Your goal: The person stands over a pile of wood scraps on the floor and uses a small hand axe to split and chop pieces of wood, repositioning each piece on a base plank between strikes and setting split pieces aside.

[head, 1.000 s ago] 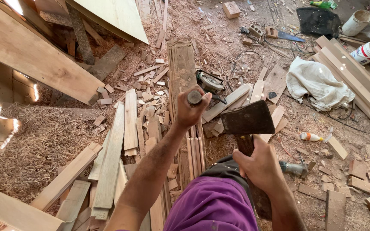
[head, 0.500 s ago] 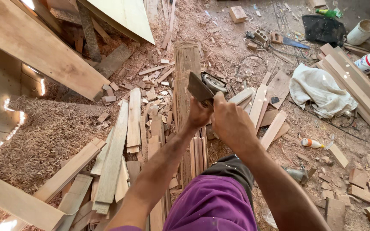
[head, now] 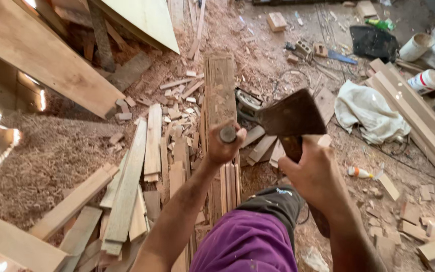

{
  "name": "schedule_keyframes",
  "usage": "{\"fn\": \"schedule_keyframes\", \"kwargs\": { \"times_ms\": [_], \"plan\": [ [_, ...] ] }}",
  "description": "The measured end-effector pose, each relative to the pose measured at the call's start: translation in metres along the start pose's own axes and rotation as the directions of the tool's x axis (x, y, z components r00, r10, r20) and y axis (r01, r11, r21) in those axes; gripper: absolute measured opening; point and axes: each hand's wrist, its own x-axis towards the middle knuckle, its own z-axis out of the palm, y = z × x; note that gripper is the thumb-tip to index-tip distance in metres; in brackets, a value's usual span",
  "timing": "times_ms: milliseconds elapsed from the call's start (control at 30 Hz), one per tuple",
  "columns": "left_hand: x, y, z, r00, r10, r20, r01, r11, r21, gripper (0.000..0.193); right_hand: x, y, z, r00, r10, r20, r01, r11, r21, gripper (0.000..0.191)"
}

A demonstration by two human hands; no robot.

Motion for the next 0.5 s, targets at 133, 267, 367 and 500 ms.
{"fn": "schedule_keyframes", "kwargs": {
  "times_ms": [133,267,367,500],
  "plan": [
    [0.011,0.007,0.005,0.999,-0.01,-0.035,0.01,1.0,0.009,0.023,0.001,-0.002,0.001,1.0,0.018,-0.012,-0.017,0.998,0.066,0.036],
    [0.022,0.011,0.008,1.0,0.016,-0.02,-0.016,0.999,0.03,0.023,-0.002,-0.017,-0.003,0.979,-0.185,-0.081,0.175,0.977,-0.121,0.038],
    [0.022,0.01,0.008,1.0,0.004,0.001,-0.004,1.0,-0.019,0.017,-0.007,-0.028,-0.008,0.997,-0.07,0.016,0.069,0.998,0.006,0.035],
    [0.022,0.003,0.016,0.998,0.048,0.032,-0.046,0.997,-0.054,0.008,-0.002,-0.038,0.004,0.987,-0.159,0.014,0.159,0.987,-0.036,0.032]
  ]
}}
